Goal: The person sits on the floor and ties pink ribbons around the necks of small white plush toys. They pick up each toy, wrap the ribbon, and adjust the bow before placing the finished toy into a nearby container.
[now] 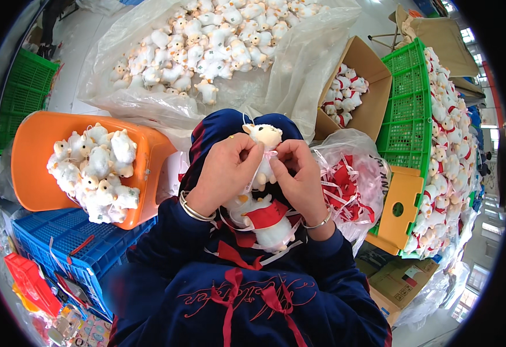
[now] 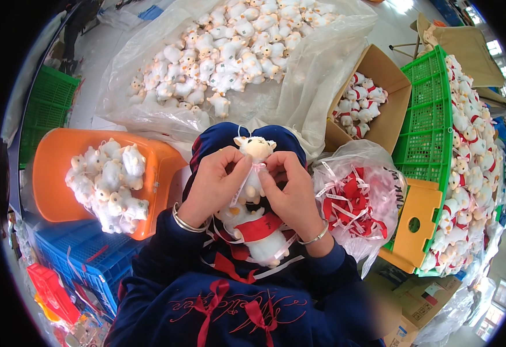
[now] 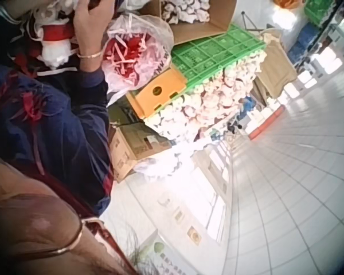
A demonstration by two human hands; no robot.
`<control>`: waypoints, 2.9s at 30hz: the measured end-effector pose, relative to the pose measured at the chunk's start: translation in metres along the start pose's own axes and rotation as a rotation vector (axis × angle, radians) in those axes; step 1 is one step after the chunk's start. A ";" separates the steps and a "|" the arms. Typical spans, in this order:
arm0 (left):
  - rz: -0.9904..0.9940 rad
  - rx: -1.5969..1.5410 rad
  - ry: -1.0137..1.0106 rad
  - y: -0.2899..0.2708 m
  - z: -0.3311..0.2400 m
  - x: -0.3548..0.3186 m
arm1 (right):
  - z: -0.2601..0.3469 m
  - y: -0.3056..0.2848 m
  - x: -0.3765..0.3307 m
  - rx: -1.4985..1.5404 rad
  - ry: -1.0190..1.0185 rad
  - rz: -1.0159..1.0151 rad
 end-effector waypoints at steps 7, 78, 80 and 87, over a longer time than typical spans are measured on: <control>-0.039 0.052 0.072 0.003 -0.001 -0.003 | 0.003 -0.004 0.006 -0.159 -0.104 0.001; 0.239 -0.111 -0.280 -0.029 -0.004 -0.007 | 0.014 0.013 -0.004 -0.326 -0.003 0.002; 0.220 -0.165 -0.289 -0.028 -0.006 -0.013 | 0.015 0.011 -0.007 -0.282 -0.031 0.020; 0.189 -0.346 -0.308 -0.034 0.000 -0.026 | 0.017 0.003 -0.015 -0.146 0.059 0.115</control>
Point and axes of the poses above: each hand's wrist, its own x-axis towards the middle knuckle, its own y-axis out of the palm, z = x × y, the point moved 1 cm from there along x, towards the middle knuckle, and after that the axes turned 10 degrees about y, right-handed, at the moved point
